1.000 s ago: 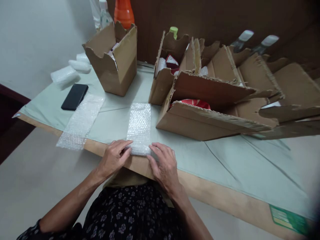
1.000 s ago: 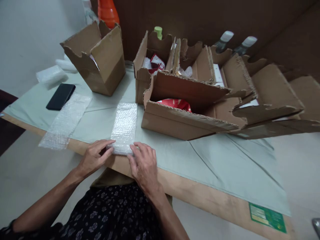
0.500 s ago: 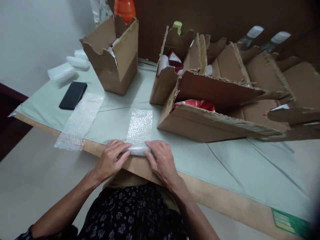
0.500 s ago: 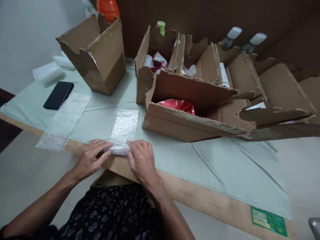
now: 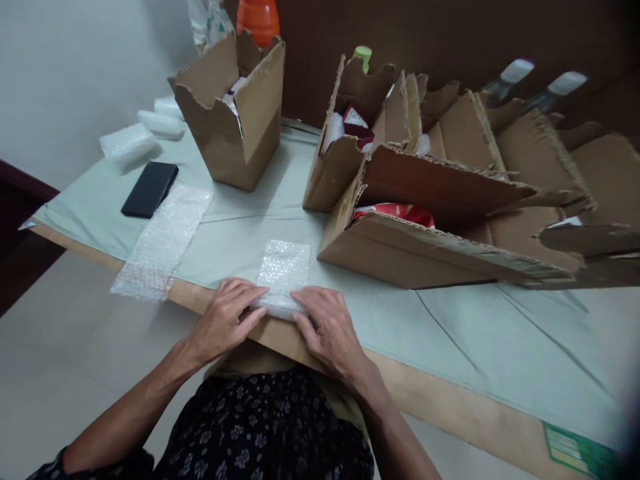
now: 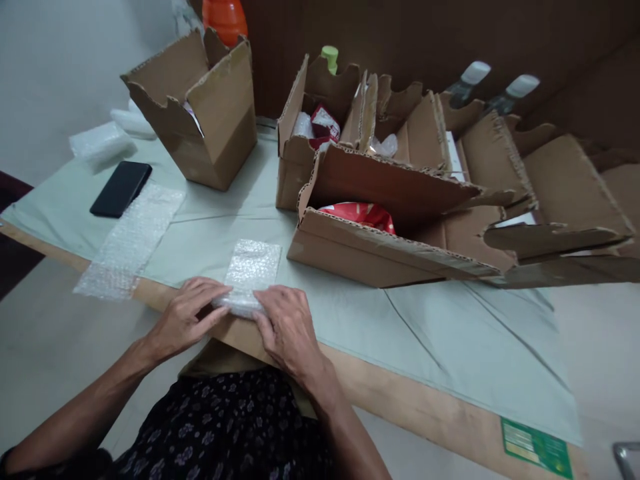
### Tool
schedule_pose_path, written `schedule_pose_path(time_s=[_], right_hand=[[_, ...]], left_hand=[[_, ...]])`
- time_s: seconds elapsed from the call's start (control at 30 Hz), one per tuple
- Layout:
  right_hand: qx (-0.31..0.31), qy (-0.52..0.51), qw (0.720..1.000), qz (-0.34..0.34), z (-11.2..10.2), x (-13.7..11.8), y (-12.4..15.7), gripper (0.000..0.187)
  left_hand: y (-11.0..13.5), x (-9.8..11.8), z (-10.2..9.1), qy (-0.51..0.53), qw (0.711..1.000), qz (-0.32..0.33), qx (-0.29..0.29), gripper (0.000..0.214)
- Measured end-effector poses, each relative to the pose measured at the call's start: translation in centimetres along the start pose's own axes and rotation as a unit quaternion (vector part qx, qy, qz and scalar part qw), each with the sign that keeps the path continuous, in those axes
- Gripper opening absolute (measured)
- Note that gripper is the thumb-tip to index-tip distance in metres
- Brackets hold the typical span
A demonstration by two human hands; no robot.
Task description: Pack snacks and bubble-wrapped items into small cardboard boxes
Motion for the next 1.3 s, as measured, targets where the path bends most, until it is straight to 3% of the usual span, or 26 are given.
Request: schedule_pose_path(time_s=[0.1, 0.2, 0.3, 0.37, 0.43, 0.5, 0.6, 0.67, 0.7, 0.73, 0.8, 0.9, 1.0, 1.17, 1.23, 1.3], right_hand=[[0.030, 0.078, 0.996, -0.014, -0.2, -0.6, 0.0, 0.032], [-0.002, 0.105, 0.993, -0.045, 1.2, -0.7, -0.8, 0.033], [-0.012, 0.057, 0.998, -0.019, 1.8, 0.4, -1.7, 0.030], [-0.002, -0.005, 0.999, 0.033, 1.4, 1.3, -1.7, 0.030], [0.007, -0.079, 0.992, 0.098, 0.8, 1.7, -1.0, 0.030], [0.005, -0.166, 0.974, 0.154, 0.4, 1.4, 0.1, 0.030], [-0.013, -0.257, 0.951, 0.171, 0.6, 0.1, 1.6, 0.027], [0.021, -0.233, 0.957, 0.169, 0.1, -0.2, 2.6, 0.025], [0.055, -0.209, 0.960, 0.180, -0.4, 0.1, 3.1, 0.025], [0.090, -0.193, 0.957, 0.197, -1.0, 0.6, 3.6, 0.027], [0.121, -0.220, 0.940, 0.230, -1.9, 1.9, 4.5, 0.038], [0.037, -0.352, 0.907, 0.230, -2.3, 2.6, 4.9, 0.055], [-0.057, -0.384, 0.901, 0.191, -2.7, 1.6, 5.2, 0.049], [-0.085, -0.240, 0.944, 0.209, -4.1, 1.8, 7.0, 0.015], [-0.068, -0.190, 0.955, 0.217, -6.4, 2.7, 7.8, 0.008], [-0.008, -0.149, 0.966, 0.210, -10.5, 3.9, 8.5, 0.006]], left_hand=[[-1.8, -1.2, 0.2, -0.047, 0.998, -0.029, 0.034, 0.029], [-3.0, -1.9, 0.1, -0.079, 0.995, -0.045, 0.052, 0.030], [-2.1, -1.7, -0.5, -0.028, 0.993, -0.074, 0.082, 0.033], [-0.4, -1.6, -0.8, 0.053, 0.982, -0.140, 0.113, 0.043], [1.5, -1.4, -0.5, 0.177, 0.945, -0.233, 0.147, 0.058], [2.7, -0.9, 1.0, 0.333, 0.876, -0.308, 0.162, 0.070], [2.4, 0.8, 4.1, 0.539, 0.758, -0.343, 0.128, 0.072], [1.7, 1.6, 5.4, 0.602, 0.713, -0.345, 0.105, 0.063], [1.5, 1.9, 5.7, 0.609, 0.707, -0.347, 0.098, 0.059], [1.4, 2.0, 5.8, 0.602, 0.713, -0.348, 0.092, 0.056], [1.4, 2.4, 5.7, 0.551, 0.756, -0.348, 0.058, 0.051], [1.4, 3.6, 5.9, 0.416, 0.851, -0.315, -0.054, 0.042], [1.3, 5.2, 7.5, 0.299, 0.906, -0.252, -0.159, 0.032], [1.1, 6.8, 10.7, 0.221, 0.918, -0.249, -0.215, 0.021], [0.9, 7.3, 11.7, 0.256, 0.903, -0.246, -0.241, 0.030], [0.5, 7.6, 12.2, 0.333, 0.874, -0.232, -0.266, 0.045]])
Point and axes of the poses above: each hand's wrist, its own y-axis away from the middle knuckle, its own z-axis out of the palm, x = y × z, the point moved 6 cm from there along -y, towards the middle knuckle, and after that the axes turned 9 degrees about y, right-handed, at the moved point
